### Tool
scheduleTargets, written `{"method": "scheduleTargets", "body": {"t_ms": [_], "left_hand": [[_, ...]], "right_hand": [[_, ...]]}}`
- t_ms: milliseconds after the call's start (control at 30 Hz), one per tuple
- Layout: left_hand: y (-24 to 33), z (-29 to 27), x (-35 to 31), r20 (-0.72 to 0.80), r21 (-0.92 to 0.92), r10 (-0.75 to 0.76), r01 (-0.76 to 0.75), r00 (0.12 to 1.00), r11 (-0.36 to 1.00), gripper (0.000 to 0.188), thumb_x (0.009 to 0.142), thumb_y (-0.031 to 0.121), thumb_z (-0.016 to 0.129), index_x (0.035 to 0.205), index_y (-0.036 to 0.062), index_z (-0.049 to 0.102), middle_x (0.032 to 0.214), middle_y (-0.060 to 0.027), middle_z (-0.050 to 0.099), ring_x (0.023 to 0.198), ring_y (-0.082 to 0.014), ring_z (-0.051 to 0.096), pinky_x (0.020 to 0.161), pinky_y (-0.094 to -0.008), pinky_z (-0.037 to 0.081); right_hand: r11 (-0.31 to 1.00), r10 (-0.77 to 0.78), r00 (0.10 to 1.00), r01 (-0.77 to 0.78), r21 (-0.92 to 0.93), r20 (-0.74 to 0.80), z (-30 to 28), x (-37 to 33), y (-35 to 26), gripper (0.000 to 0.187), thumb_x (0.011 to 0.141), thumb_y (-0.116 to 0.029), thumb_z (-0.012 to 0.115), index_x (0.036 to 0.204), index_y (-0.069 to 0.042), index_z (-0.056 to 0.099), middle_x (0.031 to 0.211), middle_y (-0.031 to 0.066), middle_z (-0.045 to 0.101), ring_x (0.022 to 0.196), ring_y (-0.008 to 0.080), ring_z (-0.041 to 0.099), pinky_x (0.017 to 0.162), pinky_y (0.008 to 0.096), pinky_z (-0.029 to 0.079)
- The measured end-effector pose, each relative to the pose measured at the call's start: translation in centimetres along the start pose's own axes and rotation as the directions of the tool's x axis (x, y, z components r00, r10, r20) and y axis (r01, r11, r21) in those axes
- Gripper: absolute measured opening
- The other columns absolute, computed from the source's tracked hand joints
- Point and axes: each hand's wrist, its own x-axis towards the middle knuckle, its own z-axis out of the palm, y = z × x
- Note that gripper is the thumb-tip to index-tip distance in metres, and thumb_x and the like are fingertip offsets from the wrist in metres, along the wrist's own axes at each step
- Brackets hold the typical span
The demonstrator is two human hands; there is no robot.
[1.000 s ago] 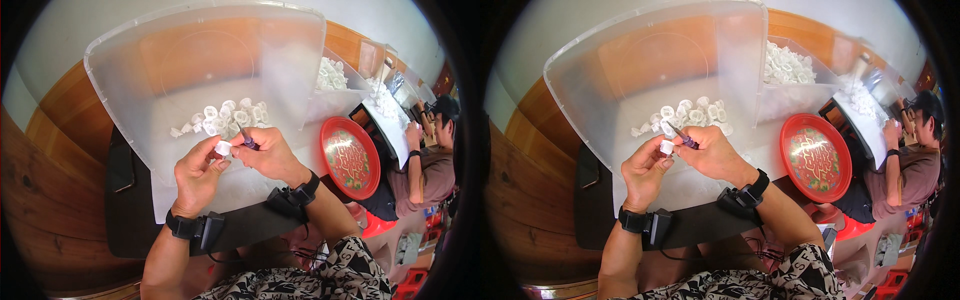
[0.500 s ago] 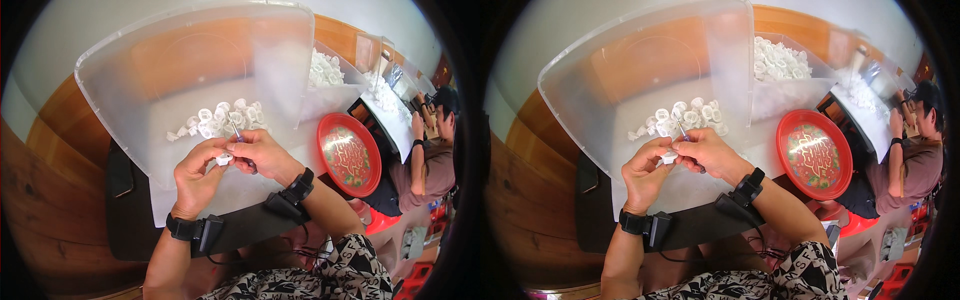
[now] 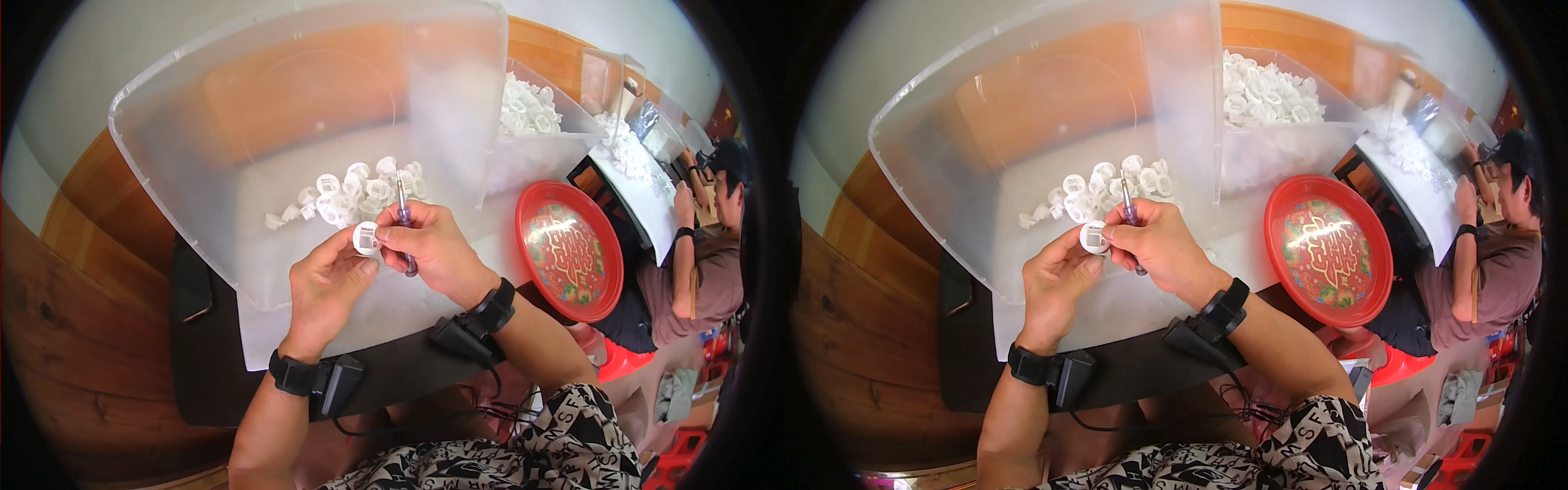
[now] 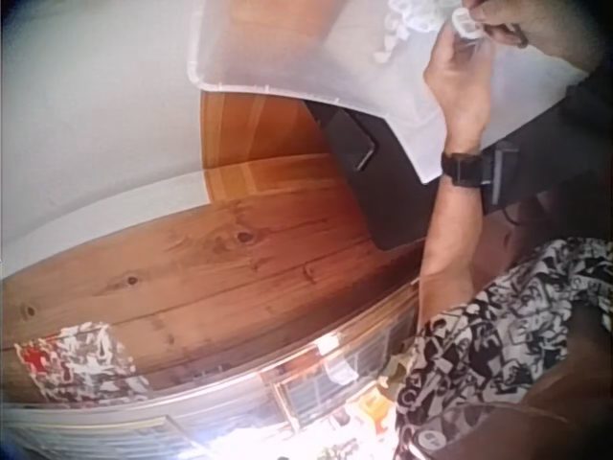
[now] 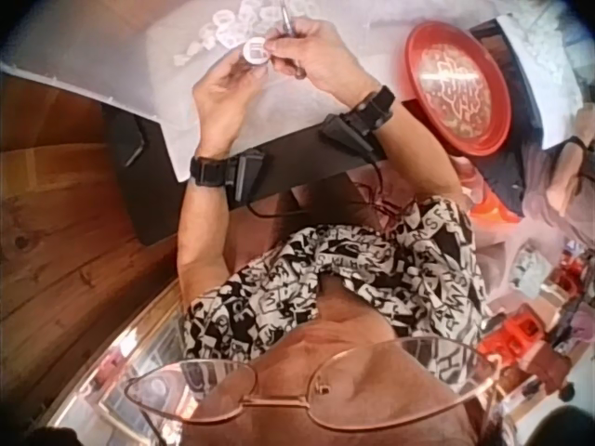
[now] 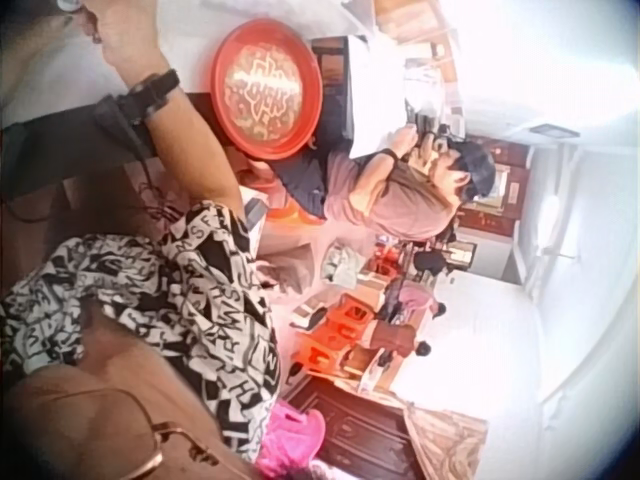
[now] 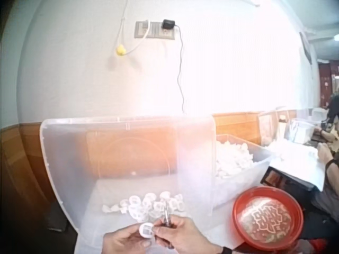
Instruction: Using a small tool to scrape or clean excess material from small white plastic molded components.
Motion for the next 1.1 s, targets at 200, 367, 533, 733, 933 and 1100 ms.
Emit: {"method": "scheduleTargets", "body": {"t_ms": [200, 367, 533, 733, 933, 1100], "left_hand": [[-0.6, -0.1, -0.3, -0.155, -0.002, -0.036, 0.036, 0.987, 0.999, 0.03, 0.083, -0.003, 0.057, 0.113, -0.0042, 0.055, 0.099, -0.0098, 0.062, 0.09, -0.0142, 0.058, 0.08, -0.028, 0.048], [-0.3, -0.8, 0.1, -0.211, -0.006, 0.038, -0.04, 0.977, 0.999, 0.028, 0.085, -0.001, 0.055, 0.113, -0.0029, 0.055, 0.098, -0.0118, 0.062, 0.085, -0.0178, 0.059, 0.075, -0.0305, 0.048], [-0.3, -1.9, 0.4, -0.228, -0.191, -0.023, -0.022, 0.973, 0.981, 0.025, 0.086, 0.002, 0.054, 0.111, -0.0025, 0.056, 0.098, -0.012, 0.062, 0.084, -0.0184, 0.06, 0.073, -0.0292, 0.049], [-0.1, -1.8, 0.4, -0.188, -0.325, -0.052, -0.012, 0.981, 0.946, 0.024, 0.088, 0.004, 0.051, 0.111, -0.0011, 0.057, 0.098, -0.0128, 0.062, 0.082, -0.0204, 0.06, 0.073, -0.0313, 0.049], [-0.1, -1.7, 0.4, -0.187, -0.34, -0.052, -0.015, 0.981, 0.94, 0.023, 0.088, 0.004, 0.051, 0.111, -0.0004, 0.057, 0.098, -0.0127, 0.062, 0.082, -0.0207, 0.061, 0.072, -0.0313, 0.05], [-0.2, -1.7, 0.4, -0.185, -0.349, -0.053, -0.015, 0.981, 0.937, 0.023, 0.088, 0.003, 0.051, 0.11, -0.0009, 0.057, 0.098, -0.0125, 0.062, 0.082, -0.0205, 0.061, 0.072, -0.031, 0.05]], "right_hand": [[0.976, -0.058, 0.998, 0.057, -0.209, -0.001, 0.7, -0.4, 0.4, 0.005, 0.081, -0.003, 0.059, 0.082, 0.0, 0.056, 0.067, 0.0041, 0.056, 0.052, 0.008, 0.051, 0.042, 0.0215, 0.039], [0.901, -0.01, 1.0, 0.017, -0.433, 0.019, 0.8, -0.6, -0.4, 0.021, 0.085, -0.011, 0.056, 0.1, 0.005, 0.057, 0.07, 0.0036, 0.056, 0.059, 0.008, 0.05, 0.052, 0.0228, 0.039], [0.588, -0.3, 0.914, 0.403, -0.702, 0.274, -0.8, -0.6, 0.5, 0.034, 0.086, -0.008, 0.051, 0.117, 0.003, 0.05, 0.07, 0.0096, 0.055, 0.059, 0.0148, 0.05, 0.056, 0.0264, 0.041], [0.456, -0.287, 0.856, 0.517, -0.725, 0.43, -0.4, -1.1, 0.6, 0.045, 0.082, -0.002, 0.051, 0.126, -0.005, 0.045, 0.075, 0.0163, 0.058, 0.062, 0.0272, 0.057, 0.059, 0.0317, 0.045], [0.426, -0.261, 0.864, 0.503, -0.752, 0.431, -0.2, -1.0, 0.6, 0.05, 0.08, 0.001, 0.051, 0.128, -0.007, 0.043, 0.081, 0.0176, 0.06, 0.066, 0.0314, 0.059, 0.061, 0.0332, 0.047], [0.478, -0.244, 0.879, 0.476, -0.738, 0.409, -0.2, -1.1, 0.6, 0.05, 0.08, 0.003, 0.048, 0.128, -0.007, 0.043, 0.085, 0.0193, 0.061, 0.068, 0.0307, 0.06, 0.063, 0.0331, 0.048]]}}
